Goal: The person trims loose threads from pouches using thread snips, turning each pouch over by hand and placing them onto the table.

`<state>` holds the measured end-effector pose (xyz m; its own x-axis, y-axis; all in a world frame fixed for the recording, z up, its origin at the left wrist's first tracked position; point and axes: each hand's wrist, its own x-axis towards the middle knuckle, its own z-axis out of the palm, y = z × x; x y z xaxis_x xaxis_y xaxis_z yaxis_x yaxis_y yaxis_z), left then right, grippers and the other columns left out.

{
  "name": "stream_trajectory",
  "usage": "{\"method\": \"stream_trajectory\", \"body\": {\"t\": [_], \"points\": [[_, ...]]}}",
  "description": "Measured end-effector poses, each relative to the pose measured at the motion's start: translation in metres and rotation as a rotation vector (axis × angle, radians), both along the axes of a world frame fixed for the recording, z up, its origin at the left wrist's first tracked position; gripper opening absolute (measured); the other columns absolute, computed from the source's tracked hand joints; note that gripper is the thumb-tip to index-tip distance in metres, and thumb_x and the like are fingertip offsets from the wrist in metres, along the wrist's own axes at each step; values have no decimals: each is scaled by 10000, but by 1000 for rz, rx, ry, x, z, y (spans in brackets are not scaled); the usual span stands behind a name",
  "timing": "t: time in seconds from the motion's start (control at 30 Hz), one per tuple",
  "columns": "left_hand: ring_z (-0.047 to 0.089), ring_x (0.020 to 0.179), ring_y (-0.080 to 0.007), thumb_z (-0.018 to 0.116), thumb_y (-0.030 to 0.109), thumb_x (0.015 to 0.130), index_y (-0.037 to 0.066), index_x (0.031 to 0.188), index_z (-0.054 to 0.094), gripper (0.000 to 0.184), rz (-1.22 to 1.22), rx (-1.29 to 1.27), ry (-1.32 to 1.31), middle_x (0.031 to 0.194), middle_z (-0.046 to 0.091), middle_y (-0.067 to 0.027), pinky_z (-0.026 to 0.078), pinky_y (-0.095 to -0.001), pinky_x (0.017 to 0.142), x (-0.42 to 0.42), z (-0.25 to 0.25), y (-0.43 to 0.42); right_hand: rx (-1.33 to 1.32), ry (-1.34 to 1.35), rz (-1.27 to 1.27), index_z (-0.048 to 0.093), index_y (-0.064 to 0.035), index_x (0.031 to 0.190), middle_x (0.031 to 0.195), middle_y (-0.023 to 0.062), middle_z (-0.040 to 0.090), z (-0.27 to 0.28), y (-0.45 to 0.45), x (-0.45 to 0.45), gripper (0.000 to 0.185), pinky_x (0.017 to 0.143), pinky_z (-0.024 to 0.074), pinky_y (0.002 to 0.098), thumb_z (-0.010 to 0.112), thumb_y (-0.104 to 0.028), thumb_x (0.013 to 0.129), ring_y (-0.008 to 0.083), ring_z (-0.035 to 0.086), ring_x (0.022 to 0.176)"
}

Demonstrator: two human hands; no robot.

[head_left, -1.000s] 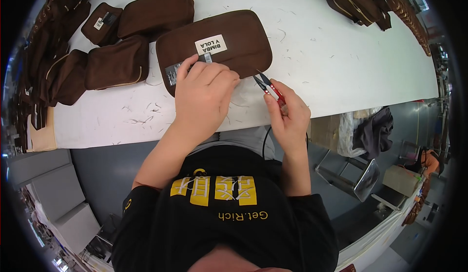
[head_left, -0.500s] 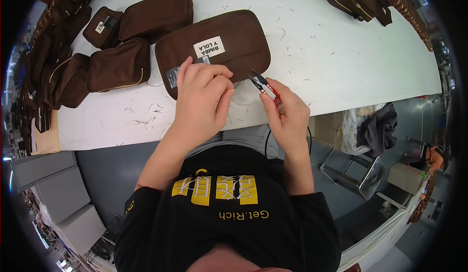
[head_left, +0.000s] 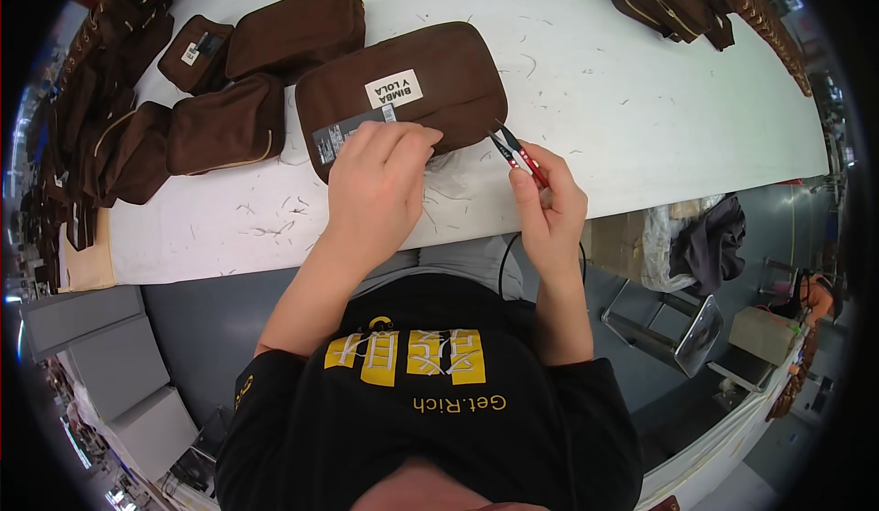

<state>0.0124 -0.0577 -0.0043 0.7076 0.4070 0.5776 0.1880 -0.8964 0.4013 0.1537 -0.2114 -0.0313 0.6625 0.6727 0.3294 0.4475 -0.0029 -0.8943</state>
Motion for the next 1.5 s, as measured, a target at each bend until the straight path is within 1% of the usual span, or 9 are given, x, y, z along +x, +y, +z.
{"method": "stream_trajectory", "body": {"t": [0.27, 0.37, 0.57, 0.67, 0.8, 0.97, 1.17, 1.3, 1.5], "points": [[556, 703, -142, 655, -17, 875, -9, 1012, 655, 137, -89, -497, 100, 839, 642, -75, 452, -273, 649, -4, 17, 26, 104, 96, 321, 660, 4, 1130, 1033, 108, 706, 2, 47, 42, 290, 804, 532, 264, 711, 11, 845, 143, 668, 892], [534, 691, -120, 638, -7, 898, -10, 1025, 654, 128, -149, -784, 119, 832, 635, -63, 437, -248, 637, -3, 10, 40, -2, 95, 351, 621, -8, 1038, 858, 32, 613, -5, 54, 46, 142, 722, 468, 246, 659, -84, 924, 107, 559, 780], [605, 752, -169, 597, -12, 918, -13, 1057, 631, 143, -116, -565, 166, 870, 648, -89, 478, -279, 687, 3, 11, 43, -42, 527, 437, 591, -65, 920, 769, -69, 476, -7, 58, 46, 149, 619, 335, 215, 602, -199, 984, 43, 382, 691], [650, 884, -325, 608, 12, 887, 21, 1076, 607, 190, -46, -13, 68, 950, 666, -144, 510, -393, 748, 14, 14, 26, -30, 605, 424, 602, -79, 907, 753, -94, 462, -6, 59, 44, 160, 586, 298, 208, 600, -217, 988, 21, 350, 662], [640, 864, -321, 647, 41, 879, 8, 1090, 602, 219, -212, -227, 78, 939, 640, -142, 505, -370, 738, 30, 13, 15, -31, 611, 400, 613, -78, 906, 714, -103, 438, -4, 60, 43, 181, 560, 278, 203, 597, -236, 993, 16, 341, 630], [562, 674, -144, 706, 121, 876, -10, 856, 667, 138, -272, -509, 157, 738, 623, -74, 447, -285, 644, 39, 11, 41, -63, 629, 360, 628, -70, 937, 689, -95, 427, -8, 59, 42, 199, 557, 291, 212, 593, -258, 996, 23, 348, 621], [486, 662, -118, 654, 120, 926, -6, 859, 616, 148, -271, -569, 121, 714, 562, -34, 409, -275, 617, 38, 7, 44, -14, 655, 460, 619, -55, 1031, 724, -65, 458, -5, 51, 42, 216, 594, 355, 232, 565, -263, 1006, 47, 399, 653], [489, 611, -194, 615, 132, 941, 2, 864, 559, 161, -239, -584, 104, 674, 546, -94, 409, -332, 580, 39, 4, 46, 0, 593, 474, 587, -51, 1042, 761, -50, 479, -9, 51, 42, 212, 616, 386, 233, 554, -258, 1011, 51, 424, 684], [490, 643, -159, 566, 134, 975, 0, 899, 543, 155, -234, -666, 64, 709, 562, -81, 429, -302, 609, 38, 0, 48, -57, 588, 490, 552, -76, 959, 724, -65, 445, -5, 55, 46, 182, 586, 341, 223, 547, -250, 1014, 41, 384, 647]]}}
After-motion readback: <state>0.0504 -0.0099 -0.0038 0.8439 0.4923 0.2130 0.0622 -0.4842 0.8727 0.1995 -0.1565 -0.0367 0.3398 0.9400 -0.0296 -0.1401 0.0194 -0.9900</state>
